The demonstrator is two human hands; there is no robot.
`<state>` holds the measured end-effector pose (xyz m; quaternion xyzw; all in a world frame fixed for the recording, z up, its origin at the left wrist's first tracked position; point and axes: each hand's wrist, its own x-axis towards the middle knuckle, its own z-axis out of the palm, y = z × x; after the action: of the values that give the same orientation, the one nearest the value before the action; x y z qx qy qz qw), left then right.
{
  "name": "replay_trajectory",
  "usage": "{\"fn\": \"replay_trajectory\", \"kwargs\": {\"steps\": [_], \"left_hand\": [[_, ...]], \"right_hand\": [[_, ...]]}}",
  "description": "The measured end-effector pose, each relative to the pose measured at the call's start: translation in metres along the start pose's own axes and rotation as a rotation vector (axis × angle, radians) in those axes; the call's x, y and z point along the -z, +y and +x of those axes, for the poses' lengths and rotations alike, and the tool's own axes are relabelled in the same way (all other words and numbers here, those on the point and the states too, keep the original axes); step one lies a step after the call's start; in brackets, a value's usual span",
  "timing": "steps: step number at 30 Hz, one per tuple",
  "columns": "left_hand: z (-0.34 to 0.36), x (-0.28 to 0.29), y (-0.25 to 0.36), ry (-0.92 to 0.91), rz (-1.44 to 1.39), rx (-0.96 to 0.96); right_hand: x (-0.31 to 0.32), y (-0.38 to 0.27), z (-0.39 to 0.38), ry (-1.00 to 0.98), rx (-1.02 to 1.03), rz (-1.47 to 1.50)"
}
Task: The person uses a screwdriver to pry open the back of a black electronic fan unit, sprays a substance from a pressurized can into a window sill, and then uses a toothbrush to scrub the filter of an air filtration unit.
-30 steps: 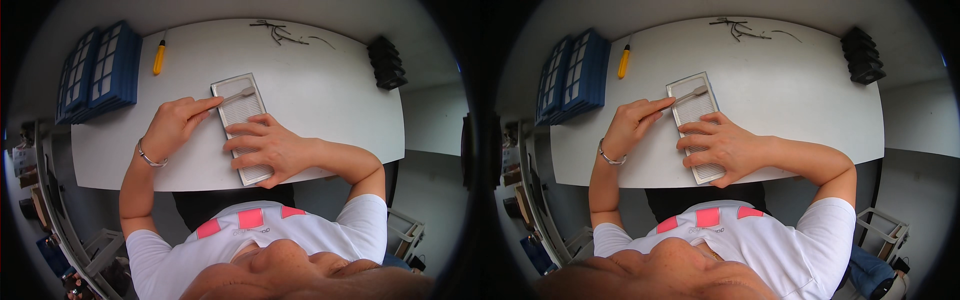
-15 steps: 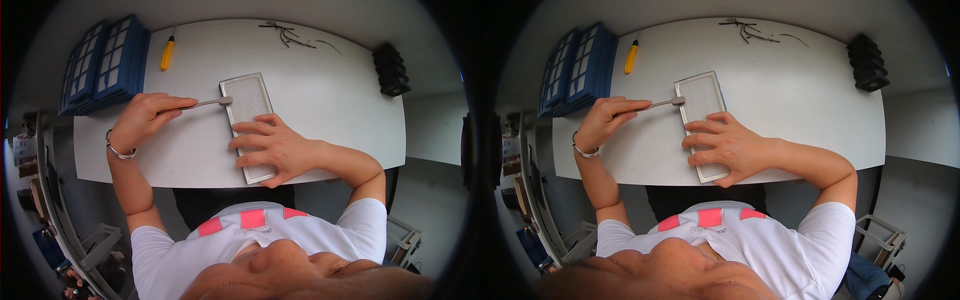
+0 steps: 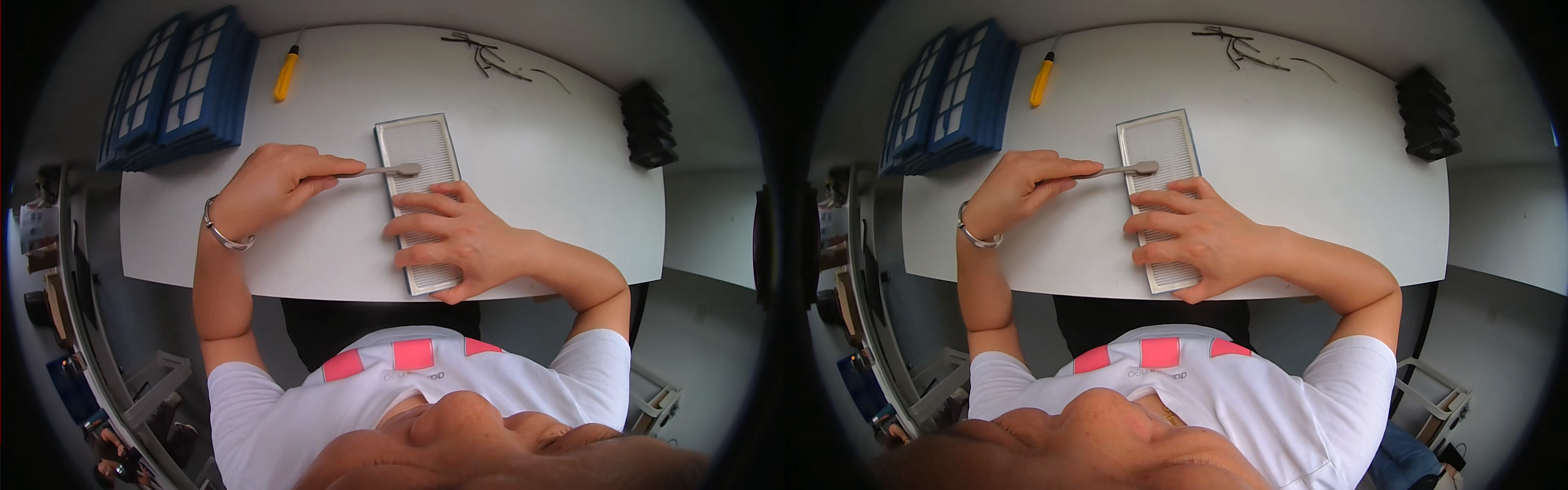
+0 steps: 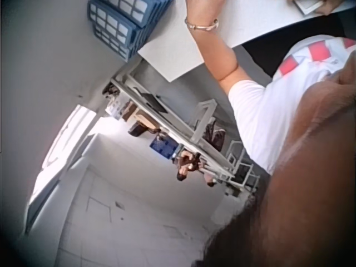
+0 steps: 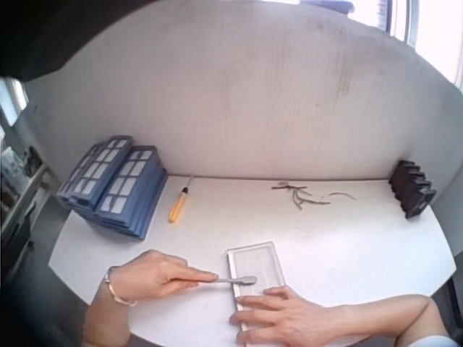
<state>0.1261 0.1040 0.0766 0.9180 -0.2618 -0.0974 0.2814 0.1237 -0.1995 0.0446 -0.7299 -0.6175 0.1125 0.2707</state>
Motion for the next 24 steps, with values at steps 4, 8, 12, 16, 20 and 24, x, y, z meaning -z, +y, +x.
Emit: {"fn": "replay_trajectory", "kwargs": {"steps": [4, 8, 12, 16, 20, 24], "left_hand": [[-0.011, 0.017, -0.001, -0.021, 0.013, 0.024], [-0.01, 0.014, -0.005, -0.05, -0.031, 0.0], [-0.004, 0.005, -0.003, -0.028, -0.011, -0.082], [-0.009, 0.013, -0.014, -0.036, -0.078, -0.062], [0.005, -0.007, -0.003, -0.022, -0.027, -0.086], [0.012, -0.019, -0.01, 0.085, -0.049, -0.072]], "right_hand": [[0.0, 0.0, 0.0, 0.028, -0.001, 0.008], [0.0, 0.0, 0.002, 0.007, 0.009, 0.006], [0.001, -0.001, 0.0, 0.009, -0.006, -0.004], [0.001, -0.001, 0.001, 0.021, -0.001, 0.002], [-0.001, -0.001, 0.0, 0.035, -0.009, -0.005], [-0.01, 0.002, -0.001, 0.057, -0.125, -0.117]]}}
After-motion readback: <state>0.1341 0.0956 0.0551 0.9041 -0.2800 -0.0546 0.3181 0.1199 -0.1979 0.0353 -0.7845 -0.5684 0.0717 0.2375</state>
